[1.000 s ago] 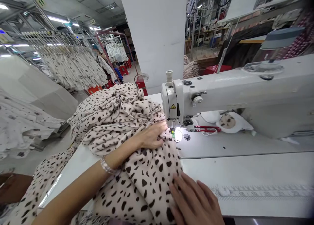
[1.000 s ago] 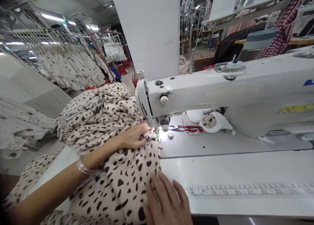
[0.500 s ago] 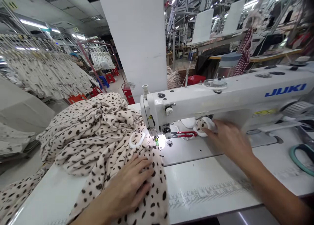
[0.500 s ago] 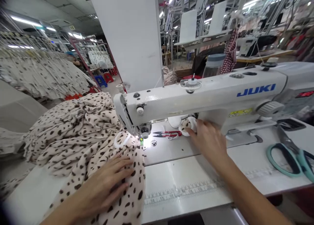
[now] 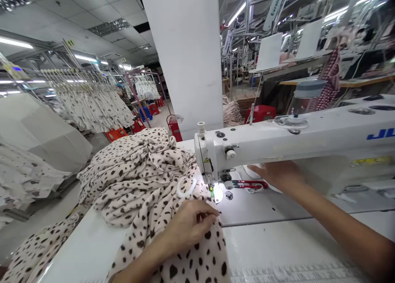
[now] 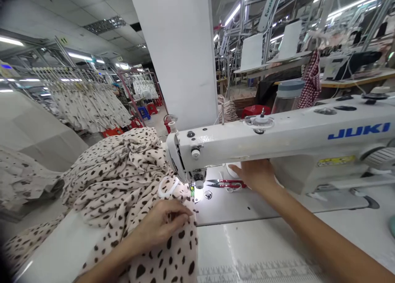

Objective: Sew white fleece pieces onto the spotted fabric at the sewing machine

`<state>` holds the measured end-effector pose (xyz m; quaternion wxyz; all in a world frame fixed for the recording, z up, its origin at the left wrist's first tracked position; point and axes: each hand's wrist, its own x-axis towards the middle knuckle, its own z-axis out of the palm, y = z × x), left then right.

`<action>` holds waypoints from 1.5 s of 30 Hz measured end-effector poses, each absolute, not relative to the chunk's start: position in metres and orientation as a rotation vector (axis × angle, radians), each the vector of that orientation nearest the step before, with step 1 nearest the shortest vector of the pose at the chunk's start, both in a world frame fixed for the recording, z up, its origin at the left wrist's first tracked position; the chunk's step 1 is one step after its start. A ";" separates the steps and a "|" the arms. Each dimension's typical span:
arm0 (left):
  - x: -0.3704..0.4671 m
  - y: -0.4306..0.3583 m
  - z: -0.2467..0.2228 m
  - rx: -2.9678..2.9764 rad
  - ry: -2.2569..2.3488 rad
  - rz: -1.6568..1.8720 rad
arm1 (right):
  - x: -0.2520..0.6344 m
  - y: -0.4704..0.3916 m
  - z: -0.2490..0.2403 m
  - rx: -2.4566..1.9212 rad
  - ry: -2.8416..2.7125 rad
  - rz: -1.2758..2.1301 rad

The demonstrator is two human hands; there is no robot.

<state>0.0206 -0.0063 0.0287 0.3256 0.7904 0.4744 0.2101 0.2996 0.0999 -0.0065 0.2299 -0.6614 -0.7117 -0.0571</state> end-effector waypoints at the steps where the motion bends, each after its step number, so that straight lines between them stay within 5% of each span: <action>1: 0.020 -0.006 0.027 2.041 1.234 0.605 | 0.296 0.111 -0.007 -1.808 -1.968 -0.127; 10: 0.017 0.000 0.011 1.179 0.985 0.837 | 0.288 0.051 -0.003 -1.455 -2.311 0.213; 17: 0.030 -0.008 0.005 0.966 0.877 0.826 | 0.223 0.002 -0.009 -0.486 -2.311 -0.380; 21: 0.024 -0.006 0.001 1.031 0.950 0.927 | 0.218 0.003 -0.018 -0.637 -2.276 -0.196; 28: 0.018 -0.001 0.007 1.178 1.128 0.881 | 0.233 0.006 -0.026 -1.160 -2.068 0.790; 32: 0.020 -0.003 0.007 1.084 1.126 0.984 | 0.222 0.007 -0.018 -1.086 -1.978 1.290; 40: 0.027 -0.005 -0.006 1.058 1.026 0.965 | 0.206 0.005 -0.013 -1.008 -1.748 1.566; 45: 0.017 0.000 0.009 1.236 1.173 0.855 | 0.220 0.024 -0.012 -1.072 -1.923 1.268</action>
